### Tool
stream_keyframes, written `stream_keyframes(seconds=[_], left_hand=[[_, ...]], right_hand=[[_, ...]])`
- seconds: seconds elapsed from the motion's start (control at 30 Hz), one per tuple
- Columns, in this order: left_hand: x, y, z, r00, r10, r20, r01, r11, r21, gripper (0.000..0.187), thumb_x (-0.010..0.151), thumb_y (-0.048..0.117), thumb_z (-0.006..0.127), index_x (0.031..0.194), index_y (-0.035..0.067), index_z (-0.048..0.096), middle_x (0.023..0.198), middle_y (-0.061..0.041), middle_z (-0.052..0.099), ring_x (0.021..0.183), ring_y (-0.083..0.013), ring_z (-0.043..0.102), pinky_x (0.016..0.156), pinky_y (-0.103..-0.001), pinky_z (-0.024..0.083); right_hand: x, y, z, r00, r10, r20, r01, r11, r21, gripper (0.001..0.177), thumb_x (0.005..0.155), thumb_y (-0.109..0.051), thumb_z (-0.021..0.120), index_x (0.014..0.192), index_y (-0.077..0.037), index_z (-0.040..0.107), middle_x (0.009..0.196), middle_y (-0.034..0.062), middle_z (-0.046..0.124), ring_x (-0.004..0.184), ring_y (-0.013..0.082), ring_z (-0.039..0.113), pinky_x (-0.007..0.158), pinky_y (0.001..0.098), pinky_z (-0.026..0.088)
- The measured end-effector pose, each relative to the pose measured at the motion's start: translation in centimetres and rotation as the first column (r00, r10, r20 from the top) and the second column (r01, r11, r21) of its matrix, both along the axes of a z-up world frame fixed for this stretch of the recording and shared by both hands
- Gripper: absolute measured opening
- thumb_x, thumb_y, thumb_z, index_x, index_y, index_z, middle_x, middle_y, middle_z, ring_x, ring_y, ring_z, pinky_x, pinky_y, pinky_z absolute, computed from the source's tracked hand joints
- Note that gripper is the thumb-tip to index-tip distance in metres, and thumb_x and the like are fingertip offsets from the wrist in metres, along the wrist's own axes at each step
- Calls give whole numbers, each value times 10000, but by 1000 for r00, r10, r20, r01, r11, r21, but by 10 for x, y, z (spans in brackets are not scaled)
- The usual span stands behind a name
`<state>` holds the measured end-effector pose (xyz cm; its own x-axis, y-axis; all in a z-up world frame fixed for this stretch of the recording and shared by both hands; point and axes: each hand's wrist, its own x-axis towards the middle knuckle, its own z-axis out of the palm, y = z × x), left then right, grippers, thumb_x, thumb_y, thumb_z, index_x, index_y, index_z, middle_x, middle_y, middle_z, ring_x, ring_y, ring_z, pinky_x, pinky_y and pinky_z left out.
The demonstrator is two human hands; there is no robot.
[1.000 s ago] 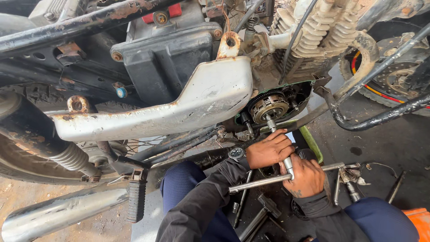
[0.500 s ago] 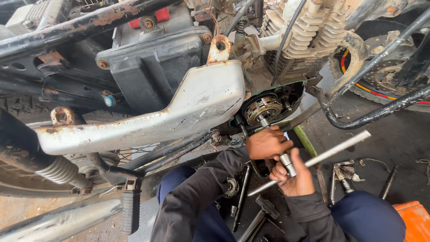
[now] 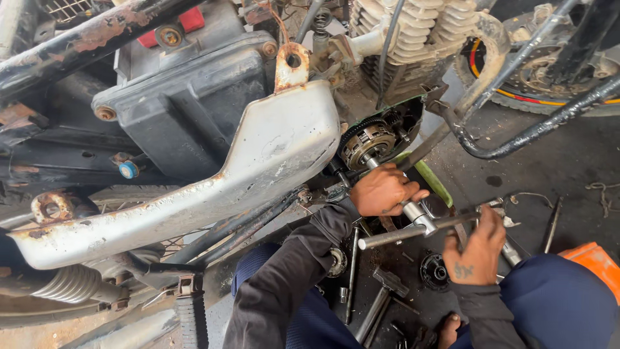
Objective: The person uses a T-handle socket wrench to tighten bolts on the engine casing of a motorcycle. The person positions the tool on multiple bolts around the circular component and rotates it to secure them.
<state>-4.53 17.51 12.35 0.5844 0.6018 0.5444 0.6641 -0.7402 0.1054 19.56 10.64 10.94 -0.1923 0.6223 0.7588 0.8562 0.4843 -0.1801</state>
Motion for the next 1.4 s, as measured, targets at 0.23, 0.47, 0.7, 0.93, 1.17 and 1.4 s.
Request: stream_keyframes(seconds=[0.23,0.47,0.7,0.93,1.17,1.4], left_hand=[[5,-2,-2,992,70,106,-61,994,-85,269,1021,259,642,798,110,649,586,-89,550,625,-286,618,723,-435,498],[5,3,-15,999,33,39,-34,999,22,158,933,274,650,877,128,665,627,-43,592,664,-264,625,748,-423,490],[2,-2,-11,998,26,65,-28,999,32,249,980,289,655,793,125,669,625,-66,589,682,-284,625,702,-427,461],[2,-4,-5,998,35,52,-36,999,11,225,936,290,663,787,123,692,611,-72,596,668,-286,630,711,-438,474],[3,-10,-18,998,-36,44,33,997,70,212,848,298,726,798,100,668,700,-62,633,710,-250,649,748,-411,502],[4,-11,-8,996,-4,89,4,1000,-1,163,868,198,776,892,102,648,744,-59,629,821,-258,656,842,-405,504]], right_hand=[[0,-28,-71,991,5,-135,-111,598,-794,322,1026,-276,548,1219,-40,654,1004,240,727,844,349,741,741,438,578],[-59,-130,-74,539,-245,-806,-772,239,-589,569,974,-303,584,1455,-21,472,1078,205,742,720,300,752,638,395,602],[-60,-94,43,865,307,-396,-494,660,-566,825,810,-245,766,1517,-51,387,1082,156,665,887,260,680,801,372,555],[-57,-68,61,954,273,126,-250,953,-173,470,735,-231,797,1187,-144,704,968,89,600,932,309,605,806,449,501],[-27,14,10,445,-196,-874,-670,574,-470,367,1095,-326,602,979,11,689,702,49,592,590,183,511,558,340,409],[44,83,-158,286,-571,-769,-739,379,-556,378,1066,-329,659,1072,36,560,844,96,623,687,210,633,679,373,593]])
